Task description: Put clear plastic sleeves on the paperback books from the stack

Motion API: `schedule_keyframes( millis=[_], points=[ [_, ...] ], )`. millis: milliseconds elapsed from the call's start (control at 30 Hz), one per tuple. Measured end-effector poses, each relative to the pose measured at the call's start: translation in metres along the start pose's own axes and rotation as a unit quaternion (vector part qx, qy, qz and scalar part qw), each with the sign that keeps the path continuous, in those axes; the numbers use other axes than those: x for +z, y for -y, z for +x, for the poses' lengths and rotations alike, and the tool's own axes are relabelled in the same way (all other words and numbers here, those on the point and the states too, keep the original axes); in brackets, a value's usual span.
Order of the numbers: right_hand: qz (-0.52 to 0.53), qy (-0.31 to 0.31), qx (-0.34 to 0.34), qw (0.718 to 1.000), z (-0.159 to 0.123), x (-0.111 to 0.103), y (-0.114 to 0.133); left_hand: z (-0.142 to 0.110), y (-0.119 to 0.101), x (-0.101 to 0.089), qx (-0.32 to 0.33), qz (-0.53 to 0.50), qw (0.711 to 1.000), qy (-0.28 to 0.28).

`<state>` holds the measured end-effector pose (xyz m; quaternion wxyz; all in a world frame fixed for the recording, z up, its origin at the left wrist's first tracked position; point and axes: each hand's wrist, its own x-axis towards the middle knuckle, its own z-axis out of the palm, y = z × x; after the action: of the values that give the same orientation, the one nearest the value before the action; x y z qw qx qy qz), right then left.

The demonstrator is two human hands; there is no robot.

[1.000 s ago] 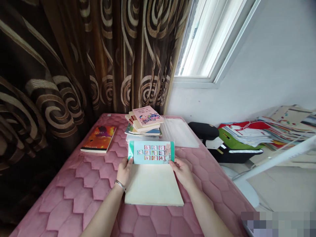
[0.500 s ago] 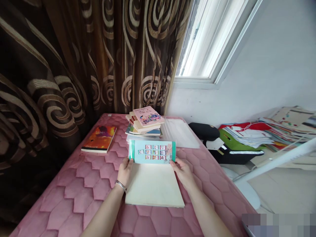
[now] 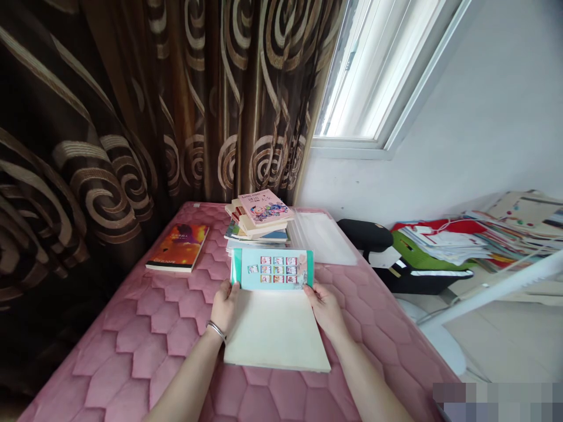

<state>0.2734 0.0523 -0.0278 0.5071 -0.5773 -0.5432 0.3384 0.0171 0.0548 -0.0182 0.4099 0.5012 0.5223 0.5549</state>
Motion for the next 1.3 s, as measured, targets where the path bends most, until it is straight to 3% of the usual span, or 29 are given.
schedule_keyframes(
  millis=[267, 467, 700, 1067, 1300],
  points=[
    [0.045, 0.024, 0.016, 0.999, -0.001, -0.002, 0.002, 0.004, 0.009, -0.002, 0.027, 0.035, 0.999, 0.004],
    [-0.010, 0.014, 0.000, 1.000, 0.000, 0.000, -0.002, 0.005, 0.013, -0.003, 0.015, 0.027, 0.999, 0.017],
    [-0.064, 0.001, -0.006, 0.998, 0.001, 0.000, -0.004, 0.005, 0.011, -0.003, 0.012, 0.033, 0.999, -0.013],
    [-0.038, -0.017, -0.001, 0.999, 0.001, 0.002, -0.005, 0.005, 0.010, -0.003, 0.011, 0.040, 0.999, -0.024],
    [-0.032, -0.043, -0.050, 0.997, 0.001, 0.003, -0.001, 0.007, 0.011, -0.001, 0.037, 0.071, 0.996, -0.042]
  ],
)
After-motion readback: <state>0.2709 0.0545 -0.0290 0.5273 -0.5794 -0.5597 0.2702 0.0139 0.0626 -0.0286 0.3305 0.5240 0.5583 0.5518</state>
